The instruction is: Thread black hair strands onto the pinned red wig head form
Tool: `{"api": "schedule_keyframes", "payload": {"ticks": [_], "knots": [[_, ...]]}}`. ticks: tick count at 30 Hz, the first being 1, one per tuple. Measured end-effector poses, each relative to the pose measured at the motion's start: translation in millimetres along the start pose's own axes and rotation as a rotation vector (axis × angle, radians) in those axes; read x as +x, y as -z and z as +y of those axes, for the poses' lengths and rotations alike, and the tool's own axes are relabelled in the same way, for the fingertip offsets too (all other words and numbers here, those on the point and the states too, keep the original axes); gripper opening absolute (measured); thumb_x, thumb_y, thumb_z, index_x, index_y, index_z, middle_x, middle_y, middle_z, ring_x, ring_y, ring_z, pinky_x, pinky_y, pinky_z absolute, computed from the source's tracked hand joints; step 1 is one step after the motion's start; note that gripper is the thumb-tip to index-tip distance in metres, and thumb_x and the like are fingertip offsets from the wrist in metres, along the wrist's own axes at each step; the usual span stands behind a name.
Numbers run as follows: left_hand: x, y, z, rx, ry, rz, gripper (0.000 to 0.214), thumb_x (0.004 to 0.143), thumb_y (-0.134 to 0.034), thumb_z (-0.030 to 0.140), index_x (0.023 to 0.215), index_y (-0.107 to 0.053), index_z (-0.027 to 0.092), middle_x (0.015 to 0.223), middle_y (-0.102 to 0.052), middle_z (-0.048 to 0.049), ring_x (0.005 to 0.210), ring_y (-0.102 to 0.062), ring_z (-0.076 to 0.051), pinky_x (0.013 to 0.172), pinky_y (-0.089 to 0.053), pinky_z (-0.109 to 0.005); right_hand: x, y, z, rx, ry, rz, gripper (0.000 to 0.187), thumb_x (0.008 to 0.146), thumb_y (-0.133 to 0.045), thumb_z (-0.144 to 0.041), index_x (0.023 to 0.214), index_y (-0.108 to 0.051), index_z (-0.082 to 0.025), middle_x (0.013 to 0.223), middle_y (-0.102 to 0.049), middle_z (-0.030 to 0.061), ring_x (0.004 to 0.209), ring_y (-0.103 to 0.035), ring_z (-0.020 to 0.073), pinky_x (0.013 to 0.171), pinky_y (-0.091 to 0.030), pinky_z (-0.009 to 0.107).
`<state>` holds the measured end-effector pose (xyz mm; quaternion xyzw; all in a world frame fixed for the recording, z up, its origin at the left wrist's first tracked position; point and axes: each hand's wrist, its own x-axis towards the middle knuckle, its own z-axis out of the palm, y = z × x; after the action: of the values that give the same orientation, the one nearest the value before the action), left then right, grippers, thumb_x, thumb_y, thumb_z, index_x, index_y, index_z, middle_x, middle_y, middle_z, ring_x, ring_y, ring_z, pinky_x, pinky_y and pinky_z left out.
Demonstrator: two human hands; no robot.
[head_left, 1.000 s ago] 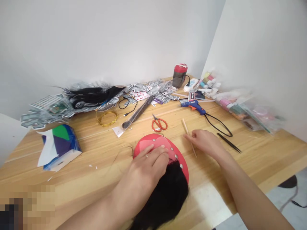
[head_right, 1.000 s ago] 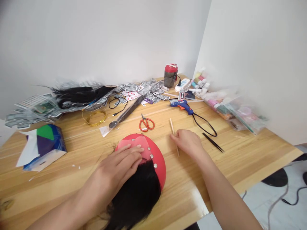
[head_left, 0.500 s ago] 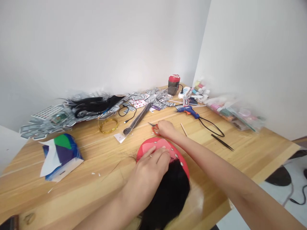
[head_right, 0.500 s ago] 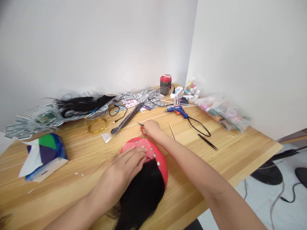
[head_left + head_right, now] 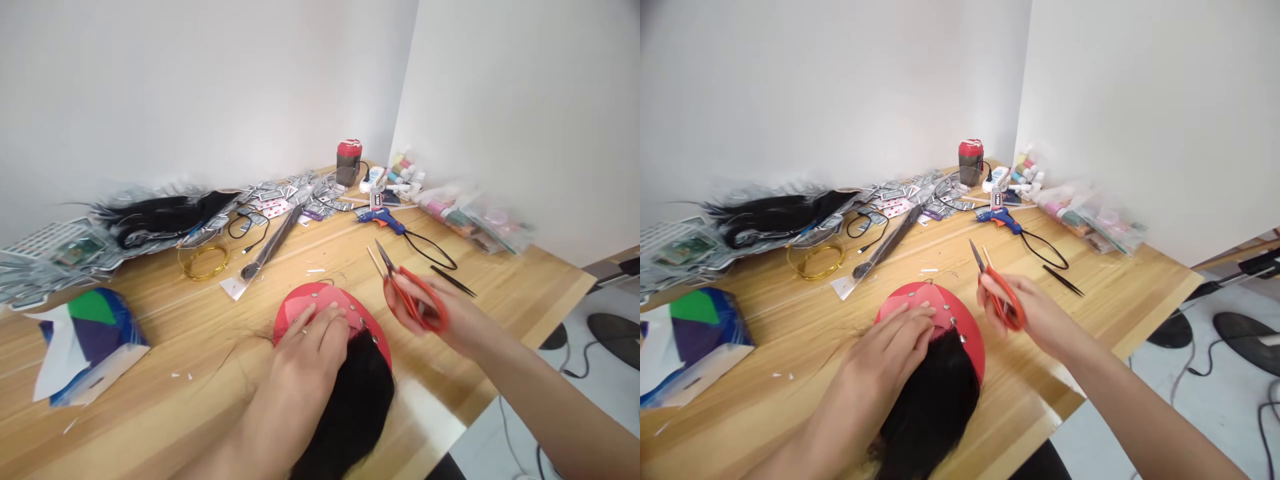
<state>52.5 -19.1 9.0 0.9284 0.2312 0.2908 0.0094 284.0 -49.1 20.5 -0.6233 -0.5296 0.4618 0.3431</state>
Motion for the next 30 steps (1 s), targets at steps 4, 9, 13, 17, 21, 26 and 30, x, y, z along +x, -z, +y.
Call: {"api": "schedule_keyframes", "payload": {"ticks": [4,9,13,17,21,26,30], "knots": [[-0.1,1.2,0.5,0.009,0.003,0.002,0.023,0.103,-0.036,0.007,0.109,-0.056,0.015,0.106,-0.075,-0.0083,0.102,-0.075,-0.022,0.100,-0.059,-0.044,-51.7,-15.6,9.0,0.512,-0.189,-0.369,0.056,0.098,-0.045,-0.062,0.061,-0.053,-0.020,0.039,-0.047,-0.0027,0.036,-0.032,0.0092,0.041,-0.022,0.026],[1.0,3.9,0.9,-0.014,-0.001,-0.010,0.021,0.105,-0.036,0.010,0.109,-0.056,0.015,0.106,-0.076,-0.0074,0.104,-0.074,-0.023,0.096,-0.061,-0.046,-63.7,-38.8,9.8,0.746,-0.351,-0.534,0.060,0.094,-0.044,-0.071,0.068,-0.055,-0.018,0.043,-0.052,-0.0027,0.030,-0.029,0.0063,0.032,-0.012,0.021],[1.2,5.0,1.5,0.002,-0.032,0.000,0.024,0.105,-0.033,0.008,0.108,-0.056,0.014,0.104,-0.076,-0.0085,0.102,-0.075,-0.024,0.092,-0.064,-0.044,-61.0,-47.1,7.4,0.832,-0.415,-0.494,0.062,0.085,-0.052,-0.076,0.062,-0.052,-0.018,0.039,-0.051,-0.0024,0.028,-0.028,0.0056,0.029,-0.008,0.019],[2.4,3.9,1.5,-0.008,-0.018,0.017,0.022,0.104,-0.035,0.008,0.106,-0.056,0.014,0.103,-0.076,-0.0084,0.101,-0.075,-0.023,0.094,-0.063,-0.043,-61.6,-49.3,10.3,0.864,-0.397,-0.499,0.061,0.087,-0.049,-0.075,0.062,-0.052,-0.019,0.038,-0.051,-0.0017,0.030,-0.037,0.0078,0.030,-0.008,0.019],[3.4,3.4,1.1,-0.004,-0.029,0.044,0.021,0.105,-0.037,0.010,0.105,-0.057,0.014,0.101,-0.077,-0.0080,0.100,-0.075,-0.023,0.094,-0.062,-0.041,-61.5,-49.5,9.7,0.844,-0.421,-0.465,0.061,0.089,-0.047,-0.074,0.064,-0.052,-0.019,0.040,-0.053,-0.0005,0.035,-0.040,0.0085,0.031,-0.016,0.017],[1.5,4.0,1.0,-0.006,-0.034,0.058,0.020,0.105,-0.037,0.011,0.106,-0.057,0.014,0.102,-0.077,-0.0084,0.100,-0.075,-0.023,0.092,-0.063,-0.041,-58.5,-52.6,5.8,0.865,-0.363,-0.474,0.059,0.090,-0.048,-0.073,0.065,-0.049,-0.020,0.038,-0.047,-0.0027,0.033,-0.036,0.0074,0.031,-0.012,0.016],[0.7,3.1,-0.5,-0.001,-0.039,0.045,0.020,0.105,-0.037,0.011,0.109,-0.057,0.013,0.105,-0.077,-0.0085,0.101,-0.075,-0.023,0.093,-0.063,-0.042,-58.3,-55.5,4.1,0.891,-0.378,-0.463,0.058,0.091,-0.046,-0.072,0.067,-0.050,-0.020,0.037,-0.047,-0.0030,0.033,-0.036,0.0075,0.031,-0.012,0.016]]}}
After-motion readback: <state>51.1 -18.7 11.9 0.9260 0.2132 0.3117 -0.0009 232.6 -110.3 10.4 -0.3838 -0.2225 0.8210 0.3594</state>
